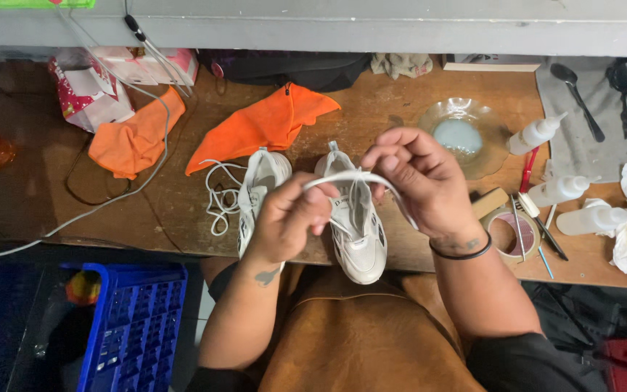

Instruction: The person laces a pair of white sneakers by hand. They thread the laces through the eyelets, pull them tight, and tie a knot at the top.

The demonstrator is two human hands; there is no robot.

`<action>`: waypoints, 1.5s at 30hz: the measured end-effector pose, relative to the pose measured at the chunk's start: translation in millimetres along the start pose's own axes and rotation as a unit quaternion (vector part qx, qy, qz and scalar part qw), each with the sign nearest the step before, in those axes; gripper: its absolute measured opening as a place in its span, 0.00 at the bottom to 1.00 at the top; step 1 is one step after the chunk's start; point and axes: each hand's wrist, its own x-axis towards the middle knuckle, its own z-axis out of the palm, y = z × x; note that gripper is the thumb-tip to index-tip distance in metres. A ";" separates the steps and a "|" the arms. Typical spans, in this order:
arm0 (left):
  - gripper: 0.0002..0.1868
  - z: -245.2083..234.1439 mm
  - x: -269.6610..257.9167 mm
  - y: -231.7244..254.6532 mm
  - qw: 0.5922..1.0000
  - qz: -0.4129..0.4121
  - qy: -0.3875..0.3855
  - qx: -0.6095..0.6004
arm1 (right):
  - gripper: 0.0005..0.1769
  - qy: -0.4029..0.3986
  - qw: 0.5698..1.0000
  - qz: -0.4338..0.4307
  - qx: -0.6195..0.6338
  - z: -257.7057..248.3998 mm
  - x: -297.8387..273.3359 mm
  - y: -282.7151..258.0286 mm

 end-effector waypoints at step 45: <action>0.23 8.1 -21.3 -31.4 0.722 -0.209 -0.219 0.622 | 0.10 -0.190 0.669 0.109 -0.710 -35.9 -59.8 42.5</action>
